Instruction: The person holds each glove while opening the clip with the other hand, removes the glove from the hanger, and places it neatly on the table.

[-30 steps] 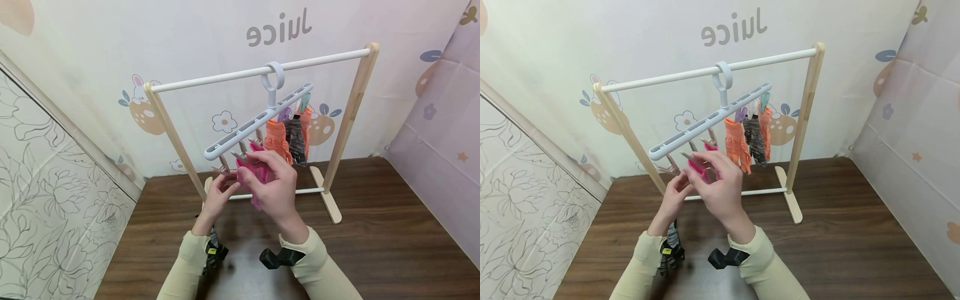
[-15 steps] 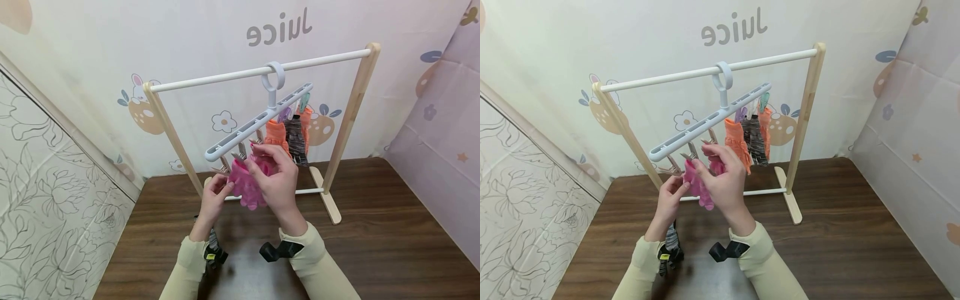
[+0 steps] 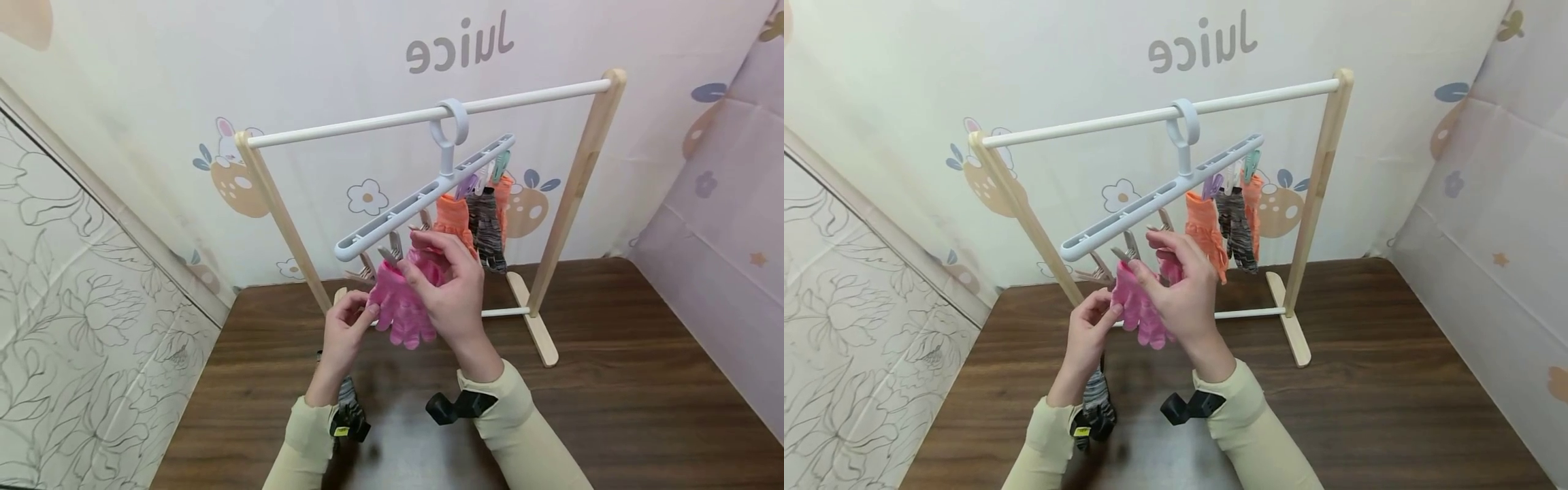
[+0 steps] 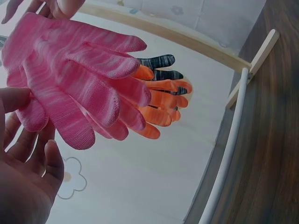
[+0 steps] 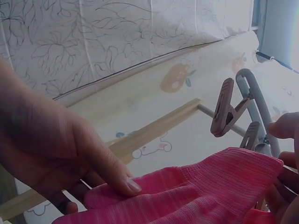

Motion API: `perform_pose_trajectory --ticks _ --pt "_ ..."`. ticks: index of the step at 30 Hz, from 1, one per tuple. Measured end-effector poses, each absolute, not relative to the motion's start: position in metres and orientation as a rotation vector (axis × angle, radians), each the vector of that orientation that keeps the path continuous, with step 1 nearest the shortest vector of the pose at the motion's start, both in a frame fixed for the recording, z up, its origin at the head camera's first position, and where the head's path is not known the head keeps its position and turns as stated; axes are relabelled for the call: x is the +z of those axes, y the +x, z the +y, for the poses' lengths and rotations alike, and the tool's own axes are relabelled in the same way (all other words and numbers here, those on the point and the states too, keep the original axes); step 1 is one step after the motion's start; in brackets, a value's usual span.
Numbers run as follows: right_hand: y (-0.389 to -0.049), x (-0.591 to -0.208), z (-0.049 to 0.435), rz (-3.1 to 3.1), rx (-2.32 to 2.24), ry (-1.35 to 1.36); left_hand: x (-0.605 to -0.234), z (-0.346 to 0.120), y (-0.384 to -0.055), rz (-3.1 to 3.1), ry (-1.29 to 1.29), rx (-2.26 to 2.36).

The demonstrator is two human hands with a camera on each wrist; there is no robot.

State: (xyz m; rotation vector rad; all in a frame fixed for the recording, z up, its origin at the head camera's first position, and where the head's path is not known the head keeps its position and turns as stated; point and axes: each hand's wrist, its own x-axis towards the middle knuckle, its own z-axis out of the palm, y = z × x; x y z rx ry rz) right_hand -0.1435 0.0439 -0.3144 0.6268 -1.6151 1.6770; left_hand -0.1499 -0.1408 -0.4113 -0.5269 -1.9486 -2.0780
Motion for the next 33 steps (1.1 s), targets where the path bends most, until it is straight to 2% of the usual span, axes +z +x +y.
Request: perform_pose_trajectory --ticks 33 --pt "-0.143 -0.3 0.034 -1.758 1.702 0.561 -0.411 -0.139 -0.135 -1.913 -0.564 -2.008"
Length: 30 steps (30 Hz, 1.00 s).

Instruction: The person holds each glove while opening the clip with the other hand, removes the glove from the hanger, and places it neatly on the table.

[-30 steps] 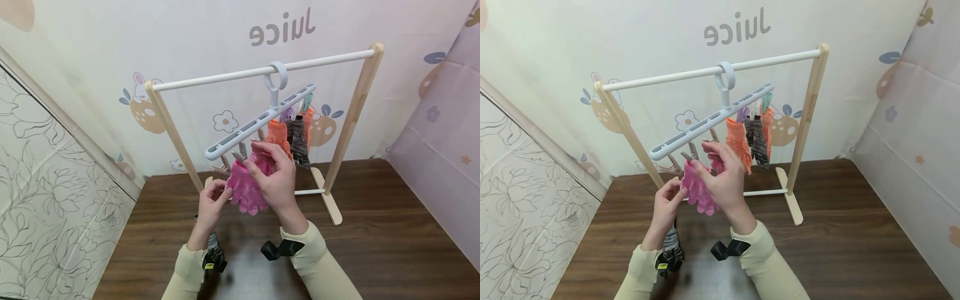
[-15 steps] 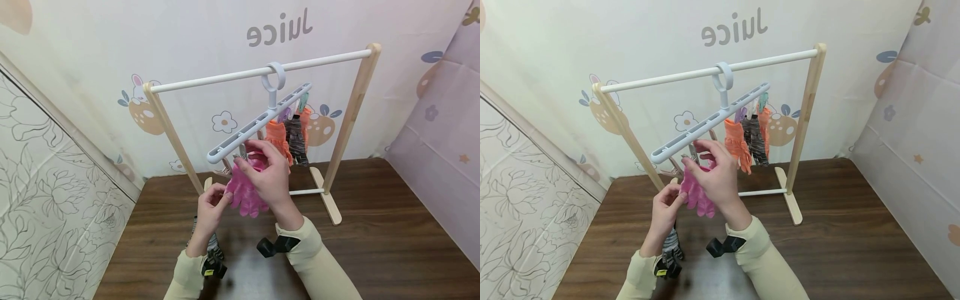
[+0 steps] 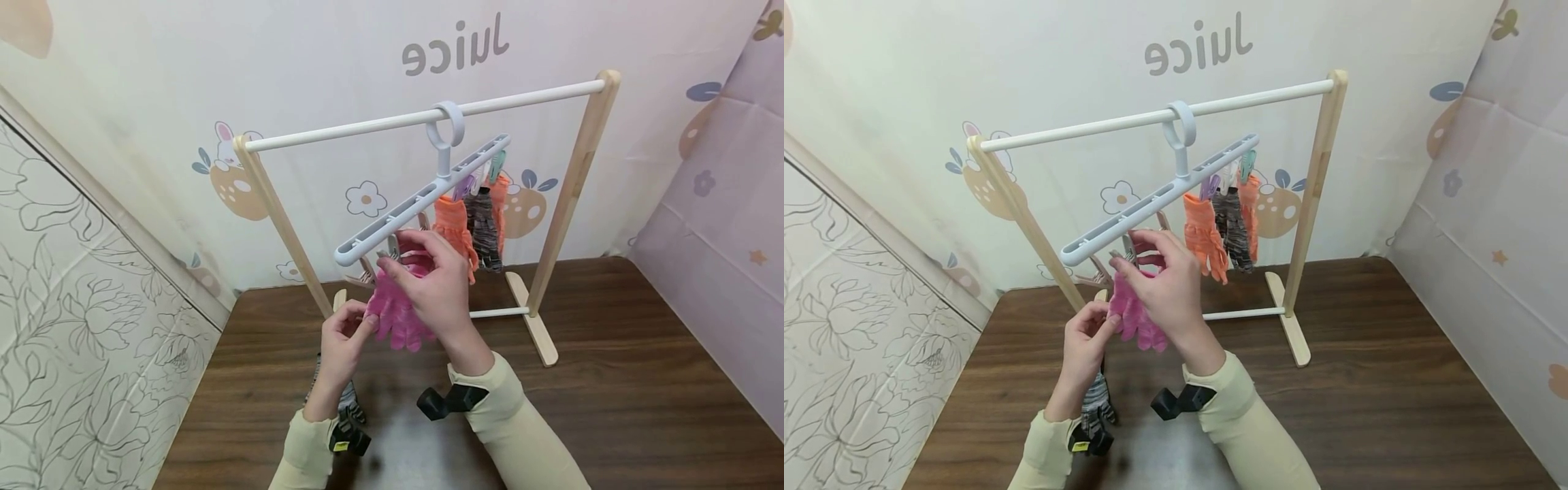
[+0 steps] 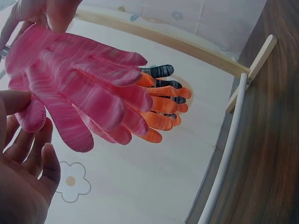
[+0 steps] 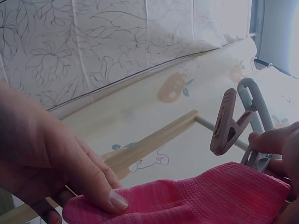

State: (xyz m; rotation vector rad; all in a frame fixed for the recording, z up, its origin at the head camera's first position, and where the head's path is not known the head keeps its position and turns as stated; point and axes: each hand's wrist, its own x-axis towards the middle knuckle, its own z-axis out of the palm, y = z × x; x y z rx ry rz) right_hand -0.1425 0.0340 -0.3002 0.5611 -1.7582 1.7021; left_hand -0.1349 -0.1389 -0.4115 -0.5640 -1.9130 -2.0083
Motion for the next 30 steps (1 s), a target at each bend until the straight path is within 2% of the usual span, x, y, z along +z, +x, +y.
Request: perform_pose_trajectory --ticks 30 --pt "-0.1455 -0.3028 0.0375 -1.732 1.672 0.584 -0.4139 -0.135 -0.1311 -1.822 -0.506 -2.055"
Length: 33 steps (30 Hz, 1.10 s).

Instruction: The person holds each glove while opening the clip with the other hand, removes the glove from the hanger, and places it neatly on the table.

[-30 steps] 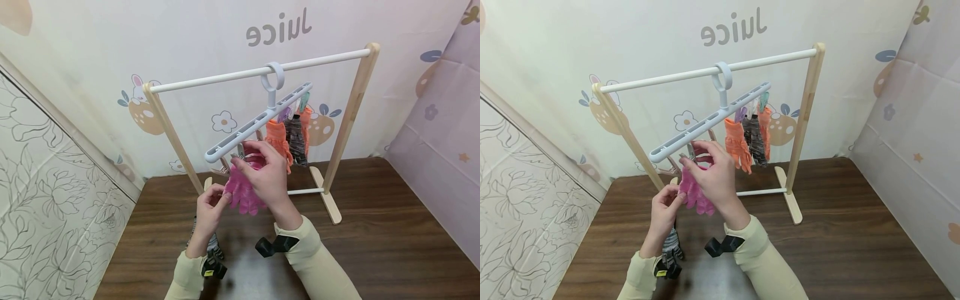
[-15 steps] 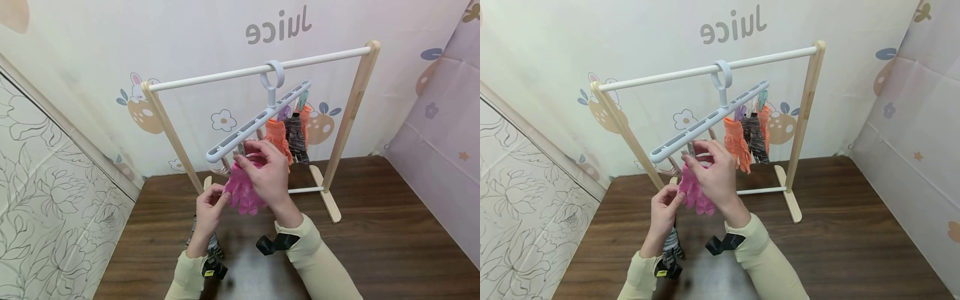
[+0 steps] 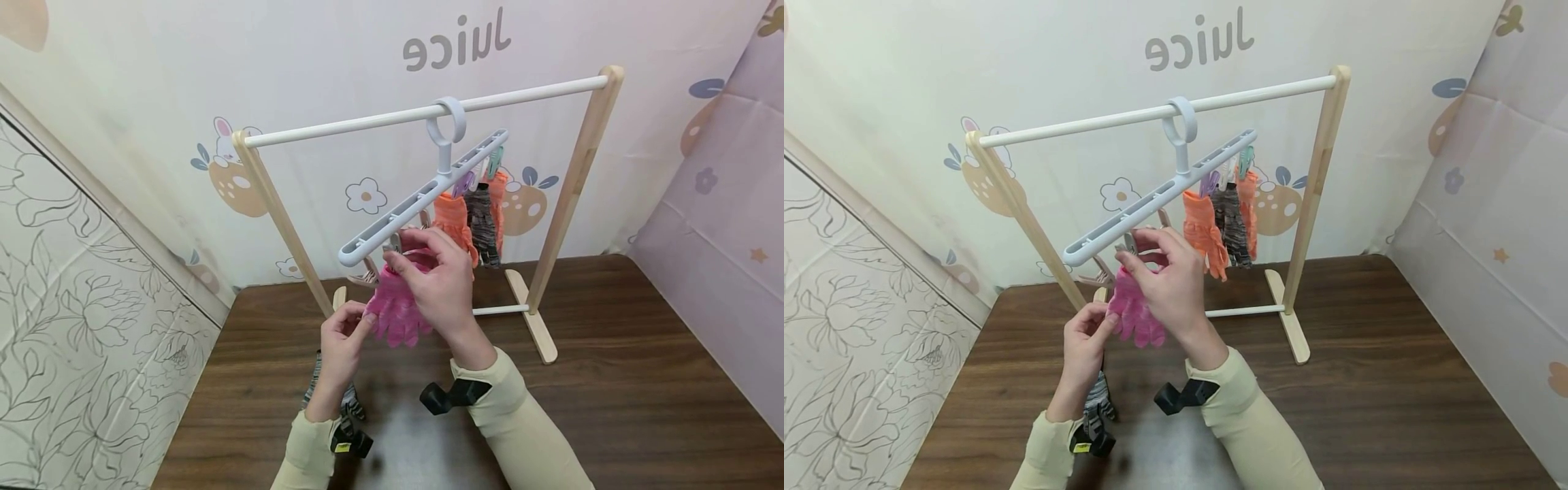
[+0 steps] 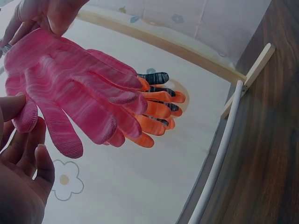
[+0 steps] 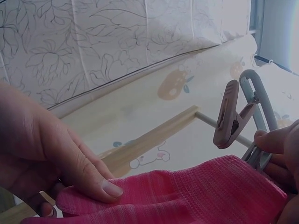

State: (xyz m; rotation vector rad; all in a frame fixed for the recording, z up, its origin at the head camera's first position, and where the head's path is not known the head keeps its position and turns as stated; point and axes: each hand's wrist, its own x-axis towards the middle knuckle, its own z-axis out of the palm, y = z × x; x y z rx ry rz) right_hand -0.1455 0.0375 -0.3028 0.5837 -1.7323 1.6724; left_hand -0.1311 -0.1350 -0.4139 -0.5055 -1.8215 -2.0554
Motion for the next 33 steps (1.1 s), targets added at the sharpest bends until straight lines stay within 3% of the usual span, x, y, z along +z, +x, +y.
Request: perform_pose_trajectory --ticks 33 --pt "-0.142 -0.302 0.04 -1.722 1.697 0.569 -0.433 -0.147 -0.121 -1.917 -0.305 -2.096"
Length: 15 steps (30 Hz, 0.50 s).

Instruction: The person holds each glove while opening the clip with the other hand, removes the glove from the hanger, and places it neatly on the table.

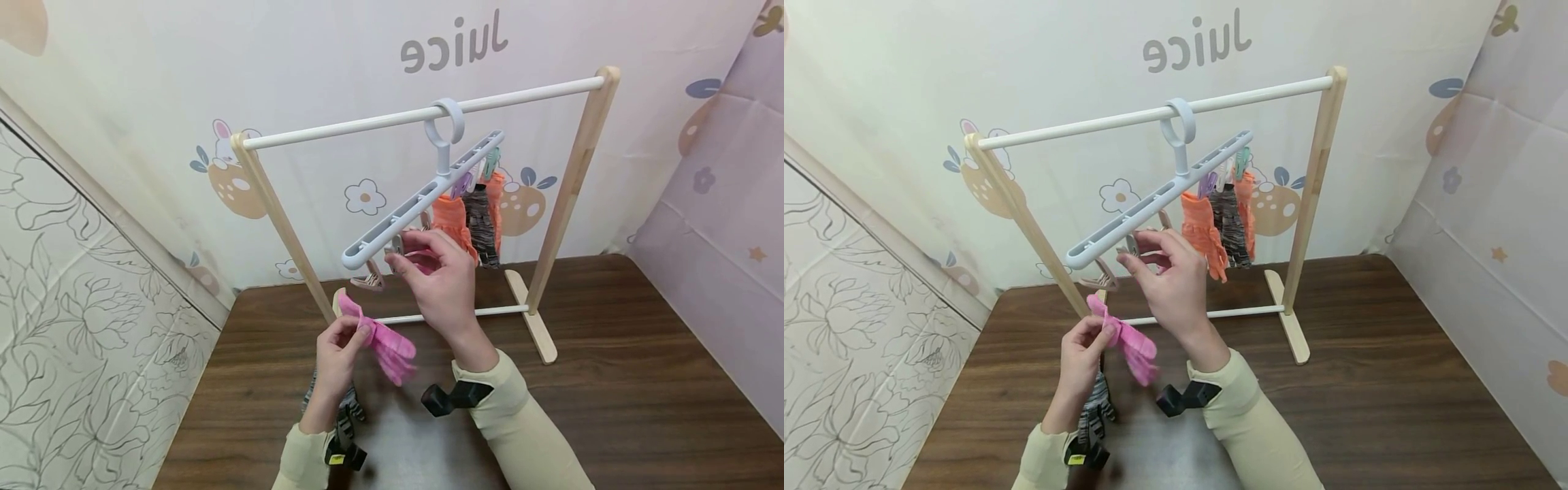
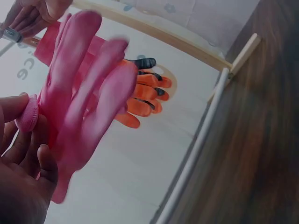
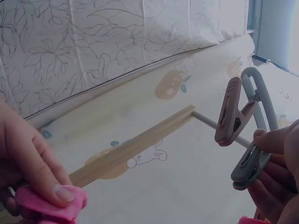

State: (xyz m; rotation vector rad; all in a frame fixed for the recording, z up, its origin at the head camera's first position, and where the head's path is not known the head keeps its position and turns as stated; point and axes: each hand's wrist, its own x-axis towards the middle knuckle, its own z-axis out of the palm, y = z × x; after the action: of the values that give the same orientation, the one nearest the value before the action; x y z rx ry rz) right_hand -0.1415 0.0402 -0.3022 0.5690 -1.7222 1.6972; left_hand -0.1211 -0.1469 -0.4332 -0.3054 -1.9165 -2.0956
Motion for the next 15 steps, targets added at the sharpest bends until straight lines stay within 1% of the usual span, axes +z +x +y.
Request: perform_pose_trajectory --ticks 15 --pt "-0.142 -0.303 0.041 -1.73 1.688 0.576 -0.454 -0.16 -0.116 -2.0 -0.223 -2.126"
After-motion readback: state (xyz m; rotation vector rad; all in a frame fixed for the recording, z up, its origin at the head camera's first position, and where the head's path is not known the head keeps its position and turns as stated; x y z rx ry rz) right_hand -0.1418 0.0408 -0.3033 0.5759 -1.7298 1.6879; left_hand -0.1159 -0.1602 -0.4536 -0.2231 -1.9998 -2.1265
